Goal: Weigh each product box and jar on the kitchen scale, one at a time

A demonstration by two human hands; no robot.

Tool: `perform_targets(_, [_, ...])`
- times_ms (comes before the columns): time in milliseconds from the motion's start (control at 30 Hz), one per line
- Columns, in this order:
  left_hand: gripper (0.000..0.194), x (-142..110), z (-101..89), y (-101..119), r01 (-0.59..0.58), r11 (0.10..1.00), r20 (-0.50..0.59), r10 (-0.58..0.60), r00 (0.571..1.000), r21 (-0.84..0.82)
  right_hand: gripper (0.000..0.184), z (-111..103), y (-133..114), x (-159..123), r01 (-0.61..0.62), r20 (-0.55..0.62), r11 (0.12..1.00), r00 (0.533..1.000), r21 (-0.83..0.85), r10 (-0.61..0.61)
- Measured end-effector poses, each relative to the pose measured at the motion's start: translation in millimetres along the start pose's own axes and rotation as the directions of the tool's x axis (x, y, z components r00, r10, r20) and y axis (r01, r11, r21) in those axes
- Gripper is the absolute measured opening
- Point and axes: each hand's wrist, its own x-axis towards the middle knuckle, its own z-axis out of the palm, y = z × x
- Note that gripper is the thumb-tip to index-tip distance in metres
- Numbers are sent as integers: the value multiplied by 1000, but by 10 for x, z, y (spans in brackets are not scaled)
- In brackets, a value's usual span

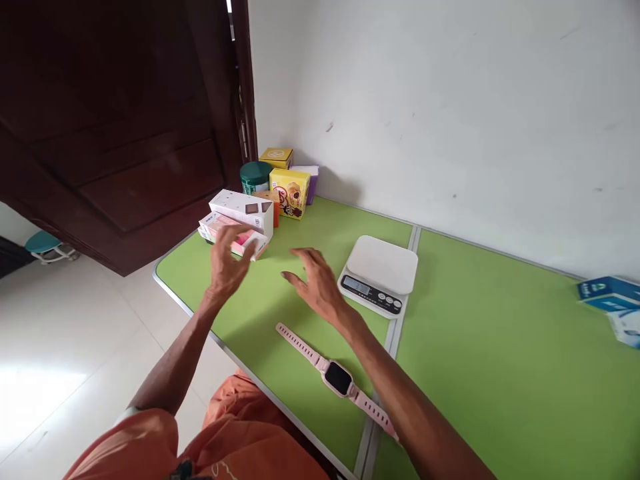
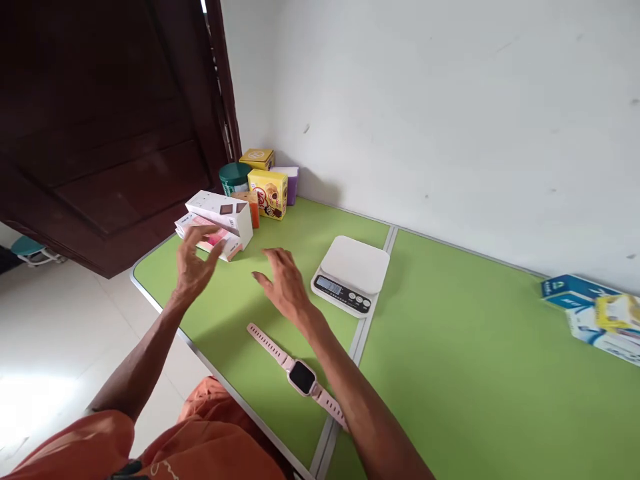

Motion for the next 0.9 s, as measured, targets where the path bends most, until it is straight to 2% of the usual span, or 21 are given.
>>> perform_targets(67, [37,97,-122,-317,107,986,-164,-86,983,127,61,273,-80,229,-27,26,999,999,35,26])
perform_targets(133, [53,203,-200,-608,236,956,-258,-188,948,171,81,483,-151,411,-63,31,996,998,58,62])
perform_targets(200, [64,304,-238,-844,351,926,-264,-306,915,143,91,621,-212,542,-100,39,993,994,70,98])
perform_targets(267, [65,382,-243,-1002,440,894,-204,-417,886,81,91,699,-262,625,-135,57,988,990,69,131])
perform_targets(367, [60,431,-234,-1066,484,873,-98,-477,873,60,81,751,-313,686,-191,59,980,980,57,188])
perform_targets(500, [59,366,-287,-882,446,888,-78,-440,895,111,65,712,-339,680,-220,19,973,976,74,219])
perform_targets(600, [61,267,-357,-642,397,912,-79,-391,917,100,61,505,-290,585,-177,-11,978,984,107,179])
perform_targets(700, [61,198,-310,-398,300,954,3,-300,954,13,63,83,-148,371,-177,-47,974,982,141,185])
perform_targets(767, [65,183,-145,-260,229,968,150,-213,965,-99,64,-284,-22,167,-219,-75,961,969,169,234])
perform_targets(800, [70,184,-19,-203,205,966,237,-164,957,-157,64,-476,42,55,-243,-87,953,961,183,262])
perform_targets(900, [87,212,483,-66,170,943,433,-30,901,-287,59,-1002,217,-274,-313,-163,933,925,178,342])
